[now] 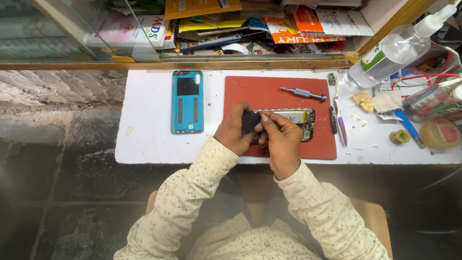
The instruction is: The person works on a disassembled mobile phone placed on a red mat. They use a small metal tool to pry and adjust internal components near the top edge of the device, then use a screwdriver to tighten screws on the phone's frame. The person handles the phone and tools directly with their hands throughout the process.
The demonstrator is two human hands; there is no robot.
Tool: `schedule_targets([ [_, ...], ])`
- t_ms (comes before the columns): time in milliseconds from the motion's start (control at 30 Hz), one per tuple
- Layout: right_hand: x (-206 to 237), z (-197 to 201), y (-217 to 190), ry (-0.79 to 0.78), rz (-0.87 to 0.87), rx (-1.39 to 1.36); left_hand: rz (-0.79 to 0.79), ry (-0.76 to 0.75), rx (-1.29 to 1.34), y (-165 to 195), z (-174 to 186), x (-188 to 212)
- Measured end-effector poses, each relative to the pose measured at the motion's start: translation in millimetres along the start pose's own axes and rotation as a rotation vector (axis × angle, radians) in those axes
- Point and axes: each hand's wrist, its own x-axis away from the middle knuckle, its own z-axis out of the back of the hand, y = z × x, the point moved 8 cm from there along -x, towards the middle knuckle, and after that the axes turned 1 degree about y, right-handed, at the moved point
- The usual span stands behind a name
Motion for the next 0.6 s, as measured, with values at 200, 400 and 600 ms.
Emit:
schedule_targets([
  [200, 3, -8, 8, -0.017, -0.025, 0.083, -0.061, 0.024, -0.061, 4, -2, -1],
  [400, 13, -17, -2, -0.039, 0.047, 0.095, -0.021, 0.011, -0.037, -1, -5, -5],
  [600, 26, -9, -95, -0.067, 0.902, 0.839, -0.024, -0.016, -0.018, 2, -4, -6],
])
